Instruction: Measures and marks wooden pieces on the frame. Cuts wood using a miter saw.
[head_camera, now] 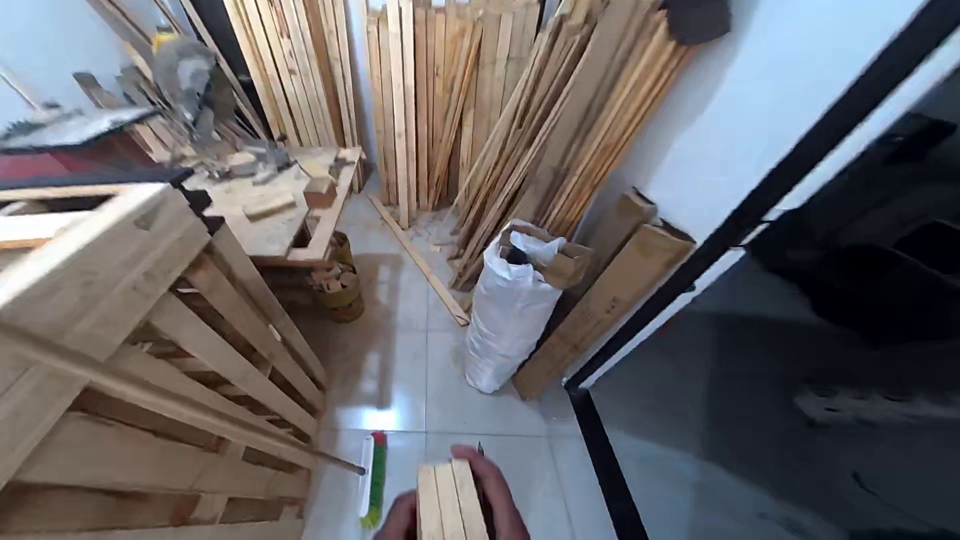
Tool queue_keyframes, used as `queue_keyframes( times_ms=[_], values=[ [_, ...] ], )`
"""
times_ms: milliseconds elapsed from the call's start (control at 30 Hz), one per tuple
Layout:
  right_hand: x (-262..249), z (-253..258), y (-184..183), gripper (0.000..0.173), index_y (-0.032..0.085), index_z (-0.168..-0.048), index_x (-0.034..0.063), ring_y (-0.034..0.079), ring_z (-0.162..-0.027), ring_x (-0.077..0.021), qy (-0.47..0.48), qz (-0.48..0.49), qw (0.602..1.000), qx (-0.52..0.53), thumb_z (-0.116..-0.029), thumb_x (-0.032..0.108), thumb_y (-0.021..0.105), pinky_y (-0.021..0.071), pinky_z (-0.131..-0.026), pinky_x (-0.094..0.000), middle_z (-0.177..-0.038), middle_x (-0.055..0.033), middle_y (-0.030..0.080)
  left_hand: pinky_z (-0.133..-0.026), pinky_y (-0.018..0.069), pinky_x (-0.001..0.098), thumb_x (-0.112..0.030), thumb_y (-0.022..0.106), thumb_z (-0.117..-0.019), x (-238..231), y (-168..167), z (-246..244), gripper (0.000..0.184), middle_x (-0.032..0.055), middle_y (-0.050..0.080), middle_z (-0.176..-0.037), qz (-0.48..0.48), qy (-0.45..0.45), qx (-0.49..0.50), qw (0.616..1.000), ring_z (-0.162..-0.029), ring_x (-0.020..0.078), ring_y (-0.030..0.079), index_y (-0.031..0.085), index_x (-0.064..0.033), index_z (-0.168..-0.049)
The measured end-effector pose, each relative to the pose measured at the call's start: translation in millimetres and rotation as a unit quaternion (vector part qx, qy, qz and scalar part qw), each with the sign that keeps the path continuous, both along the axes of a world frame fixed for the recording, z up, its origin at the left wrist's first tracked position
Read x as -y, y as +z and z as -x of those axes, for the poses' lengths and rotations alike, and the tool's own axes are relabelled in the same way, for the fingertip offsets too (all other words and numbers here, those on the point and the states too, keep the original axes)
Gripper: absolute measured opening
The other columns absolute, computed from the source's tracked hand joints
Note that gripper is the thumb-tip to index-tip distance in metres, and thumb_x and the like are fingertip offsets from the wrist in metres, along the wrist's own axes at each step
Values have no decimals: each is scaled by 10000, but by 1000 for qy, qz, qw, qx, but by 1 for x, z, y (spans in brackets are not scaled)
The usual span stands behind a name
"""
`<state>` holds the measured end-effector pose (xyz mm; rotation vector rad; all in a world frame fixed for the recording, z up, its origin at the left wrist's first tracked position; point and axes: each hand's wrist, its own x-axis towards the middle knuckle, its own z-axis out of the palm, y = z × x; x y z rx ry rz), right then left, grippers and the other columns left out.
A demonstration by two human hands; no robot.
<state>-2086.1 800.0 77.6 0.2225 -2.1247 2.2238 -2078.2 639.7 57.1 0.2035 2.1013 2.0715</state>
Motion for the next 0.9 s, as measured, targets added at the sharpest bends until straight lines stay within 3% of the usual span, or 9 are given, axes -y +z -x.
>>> queue_keyframes(
  times_ms=[200, 267, 400, 533, 600, 667, 767, 833, 900],
  values=[
    [-16, 215, 30, 1028, 323, -1498, -95, 633, -1184, -114, -25, 22, 999, -30, -822, 497, 823, 557, -1010, -297, -1345, -159, 595, -1023, 552, 321, -263, 847, -824, -11, 30, 222, 780, 47, 691, -1212, -49, -51, 13, 997, -1106, 64, 674, 427, 103, -1369],
    [-22, 283, 23, 996, 335, -1494, -95, 635, -1183, -109, -39, 30, 998, -26, -838, 481, 815, 555, -1013, -295, -1344, -156, 601, -1021, 551, 313, -318, 837, -840, -20, 24, 293, 778, 22, 697, -1206, -59, -54, 5, 997, -1099, 42, 673, 434, 90, -1366],
    [-44, 431, -3, 1026, 337, -1491, -88, 628, -1182, -115, -31, 53, 997, -38, -827, 539, 806, 555, -1009, -299, -1340, -144, 594, -1028, 538, 281, -90, 865, -749, -41, 7, 435, 785, 45, 688, -1202, -33, -55, 28, 998, -1104, 31, 665, 412, 123, -1354],
    [-65, 582, -5, 1022, 343, -1469, -124, 645, -1140, -77, -3, 66, 998, -25, -834, 534, 800, 553, -998, -276, -1304, -148, 618, -1020, 537, 271, -138, 882, -736, -66, 3, 579, 811, 34, 692, -1178, -33, -23, 15, 999, -1086, 8, 663, 414, 135, -1340],
    [-73, 655, 8, 1028, 330, -1488, -103, 653, -1147, -95, 25, 67, 997, -18, -816, 490, 833, 563, -995, -284, -1312, -147, 616, -1010, 547, 296, -304, 907, -730, -76, 17, 653, 912, 43, 687, -1186, -39, -15, 8, 999, -1091, 33, 666, 402, 139, -1347],
    [-77, 724, 22, 1051, 310, -1505, -94, 644, -1159, -98, 55, 61, 997, -9, -807, 484, 843, 561, -998, -283, -1336, -155, 595, -988, 561, 306, -400, 888, -755, -76, 24, 715, 884, 0, 699, -1166, -49, -3, -1, 999, -1074, 34, 673, 434, 87, -1336],
    [-74, 821, 31, 1086, 305, -1506, -105, 640, -1161, -85, 73, 66, 995, 5, -803, 534, 832, 555, -998, -273, -1342, -164, 591, -977, 559, 283, -301, 875, -758, -74, 37, 806, 777, -36, 691, -1135, -50, 18, -2, 999, -1055, 5, 664, 456, 63, -1302],
    [-69, 886, 27, 1107, 295, -1510, -111, 648, -1151, -91, 81, 65, 994, 16, -802, 556, 823, 561, -992, -280, -1338, -170, 595, -961, 557, 264, -346, 885, -753, -74, 33, 867, 809, -21, 688, -1119, -37, 43, -5, 998, -1040, -8, 659, 464, 92, -1287],
    [-64, 955, 18, 1136, 252, -1524, -133, 647, -1204, -141, 88, 35, 995, 18, -813, 551, 813, 553, -1028, -317, -1377, -219, 588, -949, 555, 247, -229, 878, -734, -73, 23, 931, 764, 14, 689, -1114, -38, 68, -3, 997, -1024, -4, 659, 474, 127, -1276]
  ],
)
